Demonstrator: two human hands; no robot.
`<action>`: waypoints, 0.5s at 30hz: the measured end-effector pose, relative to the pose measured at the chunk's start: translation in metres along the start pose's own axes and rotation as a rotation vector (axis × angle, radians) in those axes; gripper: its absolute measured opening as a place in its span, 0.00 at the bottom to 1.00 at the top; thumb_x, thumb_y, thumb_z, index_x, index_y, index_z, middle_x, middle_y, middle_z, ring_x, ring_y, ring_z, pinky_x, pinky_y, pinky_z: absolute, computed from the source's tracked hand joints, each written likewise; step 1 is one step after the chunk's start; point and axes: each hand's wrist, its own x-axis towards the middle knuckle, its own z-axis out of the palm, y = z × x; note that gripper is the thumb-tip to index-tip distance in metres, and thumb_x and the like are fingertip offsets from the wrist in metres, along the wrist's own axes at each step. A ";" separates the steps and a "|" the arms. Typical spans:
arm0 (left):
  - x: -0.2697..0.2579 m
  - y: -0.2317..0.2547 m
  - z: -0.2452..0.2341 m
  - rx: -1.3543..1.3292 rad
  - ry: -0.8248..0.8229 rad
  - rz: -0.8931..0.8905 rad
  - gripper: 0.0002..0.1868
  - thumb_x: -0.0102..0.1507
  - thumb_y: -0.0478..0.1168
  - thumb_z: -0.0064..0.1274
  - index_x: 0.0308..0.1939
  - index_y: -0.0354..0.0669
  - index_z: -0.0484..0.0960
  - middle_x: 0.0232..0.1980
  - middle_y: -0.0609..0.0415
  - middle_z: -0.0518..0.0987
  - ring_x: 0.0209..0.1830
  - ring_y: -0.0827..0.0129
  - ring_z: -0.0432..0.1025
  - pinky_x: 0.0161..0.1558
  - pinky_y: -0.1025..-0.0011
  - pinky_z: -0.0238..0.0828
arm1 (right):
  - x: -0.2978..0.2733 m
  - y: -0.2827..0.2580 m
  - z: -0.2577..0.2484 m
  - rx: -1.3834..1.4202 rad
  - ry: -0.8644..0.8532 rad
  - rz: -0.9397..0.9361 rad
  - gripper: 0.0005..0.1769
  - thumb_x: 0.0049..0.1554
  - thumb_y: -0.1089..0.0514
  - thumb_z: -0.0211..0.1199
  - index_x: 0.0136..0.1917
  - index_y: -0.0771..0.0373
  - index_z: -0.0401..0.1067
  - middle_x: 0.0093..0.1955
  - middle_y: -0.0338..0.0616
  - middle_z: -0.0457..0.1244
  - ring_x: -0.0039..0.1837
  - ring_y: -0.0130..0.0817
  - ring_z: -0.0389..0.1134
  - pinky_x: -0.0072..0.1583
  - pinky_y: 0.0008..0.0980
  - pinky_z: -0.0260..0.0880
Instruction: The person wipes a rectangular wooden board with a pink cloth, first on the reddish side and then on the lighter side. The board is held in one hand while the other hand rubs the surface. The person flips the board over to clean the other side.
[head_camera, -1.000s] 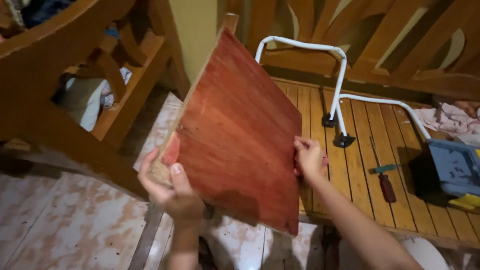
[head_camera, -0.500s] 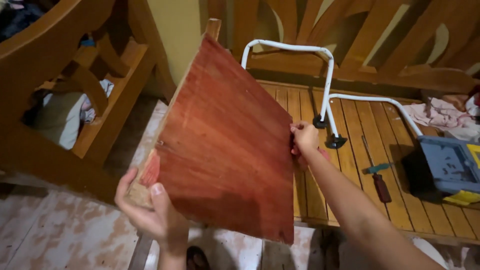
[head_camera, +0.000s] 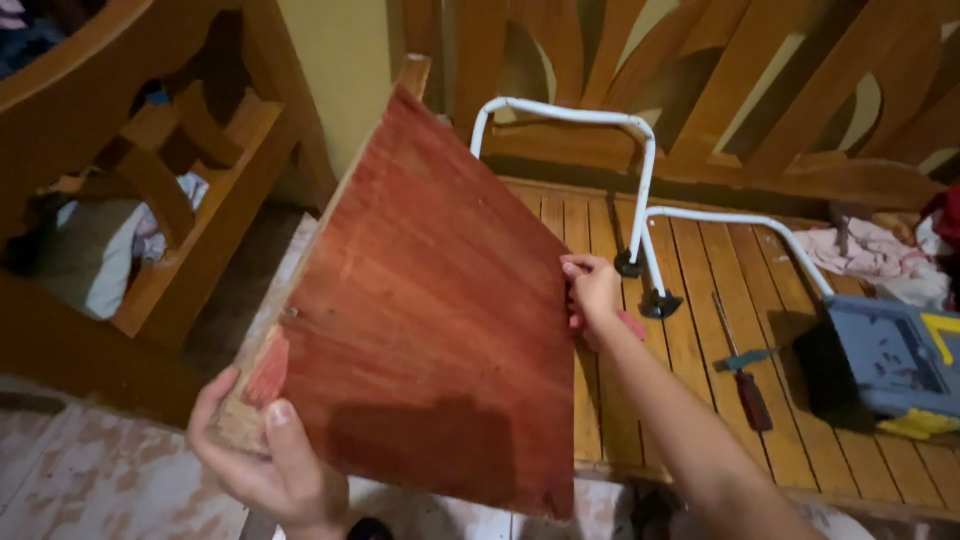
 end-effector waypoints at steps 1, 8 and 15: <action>0.001 0.000 0.000 0.007 -0.001 0.009 0.23 0.73 0.37 0.48 0.69 0.28 0.64 0.64 0.41 0.71 0.63 0.62 0.68 0.70 0.68 0.64 | 0.006 -0.012 0.002 -0.023 0.027 0.008 0.07 0.61 0.59 0.62 0.50 0.58 0.80 0.31 0.42 0.62 0.26 0.30 0.58 0.24 0.35 0.56; 0.005 -0.001 0.009 -0.026 0.068 0.011 0.24 0.72 0.38 0.50 0.67 0.26 0.65 0.64 0.38 0.70 0.62 0.60 0.68 0.71 0.65 0.66 | 0.012 0.007 0.012 -0.083 0.129 -0.058 0.08 0.60 0.59 0.63 0.51 0.60 0.80 0.32 0.42 0.64 0.29 0.33 0.60 0.28 0.39 0.61; 0.001 0.010 0.013 -0.057 0.047 -0.071 0.25 0.73 0.42 0.49 0.68 0.30 0.63 0.63 0.38 0.73 0.63 0.58 0.72 0.71 0.64 0.68 | 0.008 0.047 0.005 -0.134 -0.046 -0.731 0.08 0.56 0.61 0.68 0.50 0.60 0.82 0.45 0.44 0.69 0.45 0.32 0.69 0.46 0.31 0.70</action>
